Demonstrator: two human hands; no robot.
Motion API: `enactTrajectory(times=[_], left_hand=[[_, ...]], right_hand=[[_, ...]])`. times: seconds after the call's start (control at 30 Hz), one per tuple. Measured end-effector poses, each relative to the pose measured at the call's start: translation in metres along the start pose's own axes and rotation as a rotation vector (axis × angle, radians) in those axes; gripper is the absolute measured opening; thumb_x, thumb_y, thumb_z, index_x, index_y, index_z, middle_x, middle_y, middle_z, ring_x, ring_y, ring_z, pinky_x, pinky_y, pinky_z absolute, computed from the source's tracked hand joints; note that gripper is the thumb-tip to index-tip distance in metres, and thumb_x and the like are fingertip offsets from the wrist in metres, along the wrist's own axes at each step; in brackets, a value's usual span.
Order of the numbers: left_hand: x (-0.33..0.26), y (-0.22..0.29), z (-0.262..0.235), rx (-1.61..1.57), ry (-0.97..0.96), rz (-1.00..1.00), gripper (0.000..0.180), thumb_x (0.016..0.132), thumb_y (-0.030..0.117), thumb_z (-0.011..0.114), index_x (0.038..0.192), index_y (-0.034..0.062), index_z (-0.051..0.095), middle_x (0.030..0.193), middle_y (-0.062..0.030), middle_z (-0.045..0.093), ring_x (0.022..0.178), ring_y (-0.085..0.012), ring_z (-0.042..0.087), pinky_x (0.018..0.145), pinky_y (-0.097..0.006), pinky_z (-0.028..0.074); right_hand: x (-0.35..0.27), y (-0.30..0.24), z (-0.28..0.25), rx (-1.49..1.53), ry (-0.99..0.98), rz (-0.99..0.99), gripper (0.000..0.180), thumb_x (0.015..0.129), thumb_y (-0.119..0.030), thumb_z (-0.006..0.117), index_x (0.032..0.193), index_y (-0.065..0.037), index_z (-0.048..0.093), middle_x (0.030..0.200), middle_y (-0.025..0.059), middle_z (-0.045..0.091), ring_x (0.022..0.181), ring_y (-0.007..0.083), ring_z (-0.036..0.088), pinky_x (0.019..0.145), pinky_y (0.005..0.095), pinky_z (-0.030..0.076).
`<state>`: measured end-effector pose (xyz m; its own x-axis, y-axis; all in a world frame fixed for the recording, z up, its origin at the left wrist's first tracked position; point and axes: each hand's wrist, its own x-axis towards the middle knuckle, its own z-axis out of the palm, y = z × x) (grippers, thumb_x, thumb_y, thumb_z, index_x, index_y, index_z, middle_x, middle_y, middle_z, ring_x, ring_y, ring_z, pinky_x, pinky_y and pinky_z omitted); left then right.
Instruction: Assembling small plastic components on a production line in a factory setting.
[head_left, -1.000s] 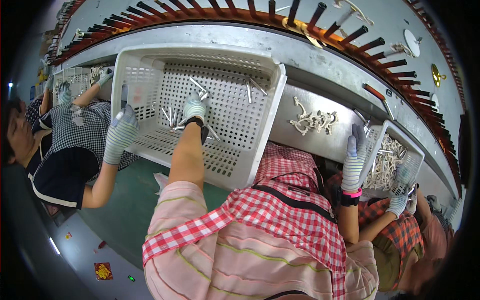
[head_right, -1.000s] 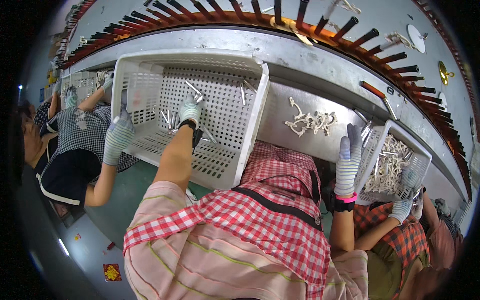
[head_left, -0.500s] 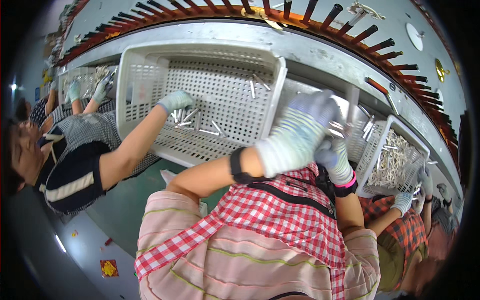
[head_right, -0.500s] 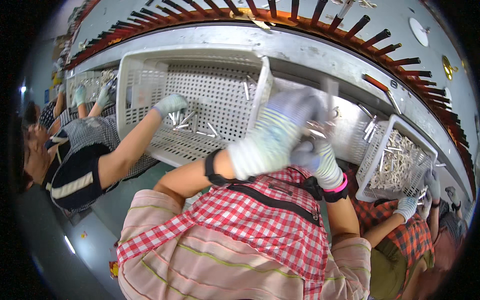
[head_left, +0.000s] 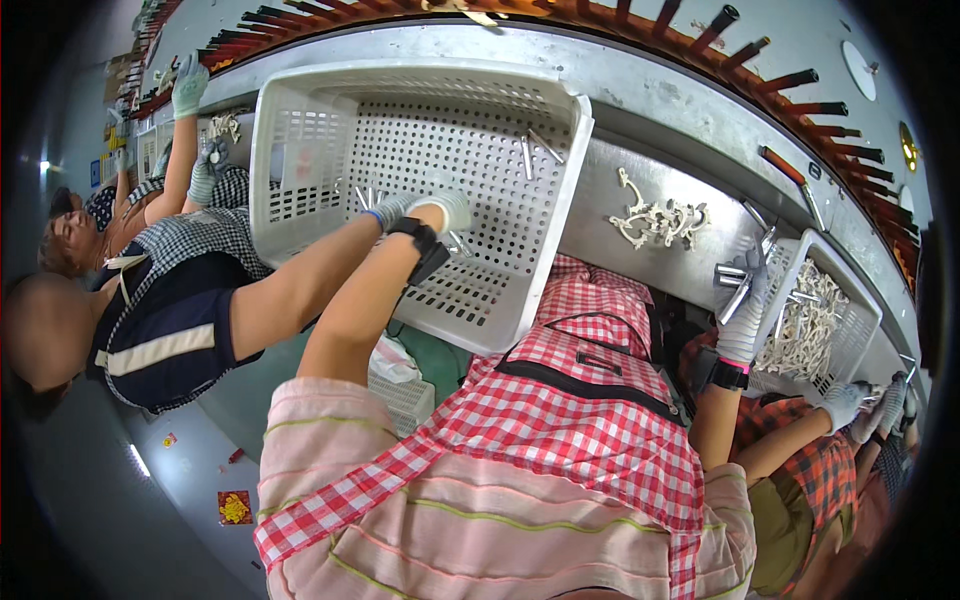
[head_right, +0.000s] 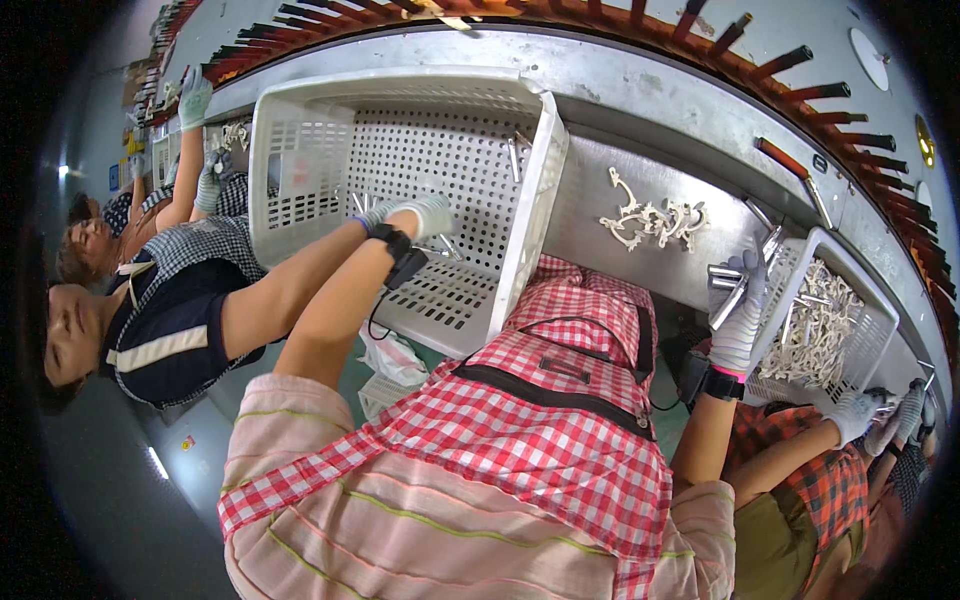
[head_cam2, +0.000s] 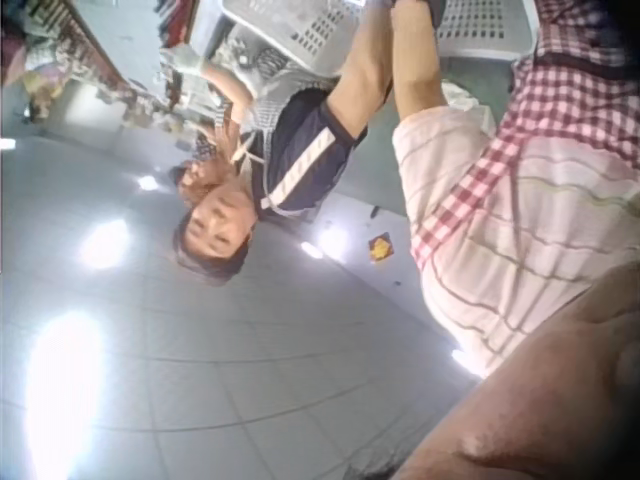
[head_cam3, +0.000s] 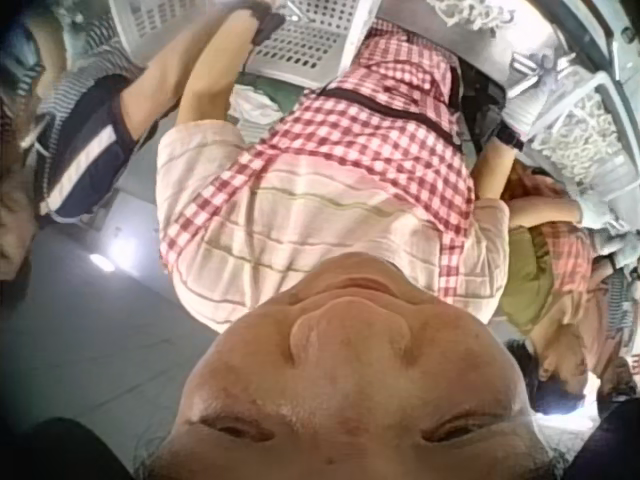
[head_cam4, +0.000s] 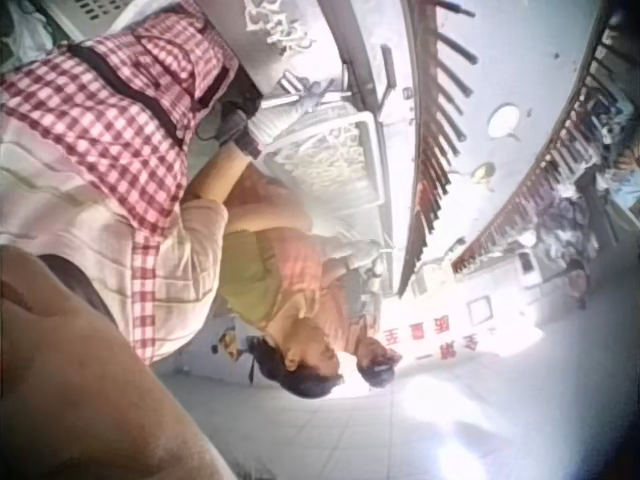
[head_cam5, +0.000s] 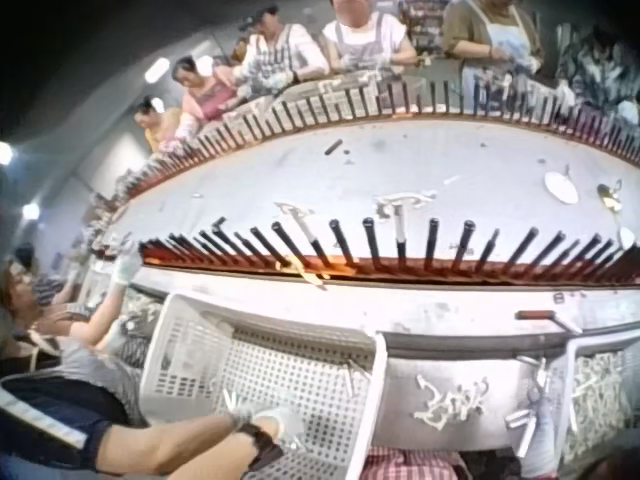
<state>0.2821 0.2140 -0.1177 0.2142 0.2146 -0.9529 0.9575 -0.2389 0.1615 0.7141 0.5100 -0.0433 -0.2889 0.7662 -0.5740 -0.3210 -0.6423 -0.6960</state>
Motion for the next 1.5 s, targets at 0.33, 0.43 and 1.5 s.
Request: enactTrajectory(times=[0.33, 0.43, 1.5], left_hand=[[-0.046, -0.022, 0.002, -0.940, 0.204, -1.318, 0.116, 0.059, 0.055, 0.073, 0.139, -0.0031, 0.013, 0.141, -0.0228, 0.024, 0.129, -0.0369, 0.027, 0.103, -0.046, 0.029], [-0.025, -0.073, 0.128, -1.153, 0.307, -1.326, 0.106, 0.054, 0.054, 0.077, 0.131, -0.0029, 0.031, 0.128, -0.0209, 0.045, 0.117, -0.0286, 0.047, 0.097, -0.039, 0.040], [-0.024, -0.018, 0.020, -0.547, -0.008, -0.411, 0.046, 0.078, 0.038, 0.061, 0.104, 0.0003, 0.062, 0.094, -0.0228, 0.064, 0.088, -0.0284, 0.064, 0.076, -0.036, 0.050]], right_hand=[[-0.037, 0.032, -0.053, 0.205, 0.038, 0.144, 0.040, 0.086, -0.033, 0.060, 0.110, -0.002, 0.054, 0.094, 0.0097, 0.058, 0.094, 0.0231, 0.055, 0.090, 0.0425, 0.045], [-0.046, 0.031, -0.048, 0.185, -0.028, 0.144, 0.040, 0.086, -0.034, 0.061, 0.109, -0.002, 0.055, 0.095, 0.0094, 0.057, 0.093, 0.0218, 0.055, 0.091, 0.0411, 0.044], [-0.058, 0.041, -0.047, 0.245, -0.019, 0.116, 0.039, 0.086, -0.033, 0.060, 0.108, -0.001, 0.055, 0.092, 0.0075, 0.057, 0.090, 0.0209, 0.054, 0.092, 0.0399, 0.042]])
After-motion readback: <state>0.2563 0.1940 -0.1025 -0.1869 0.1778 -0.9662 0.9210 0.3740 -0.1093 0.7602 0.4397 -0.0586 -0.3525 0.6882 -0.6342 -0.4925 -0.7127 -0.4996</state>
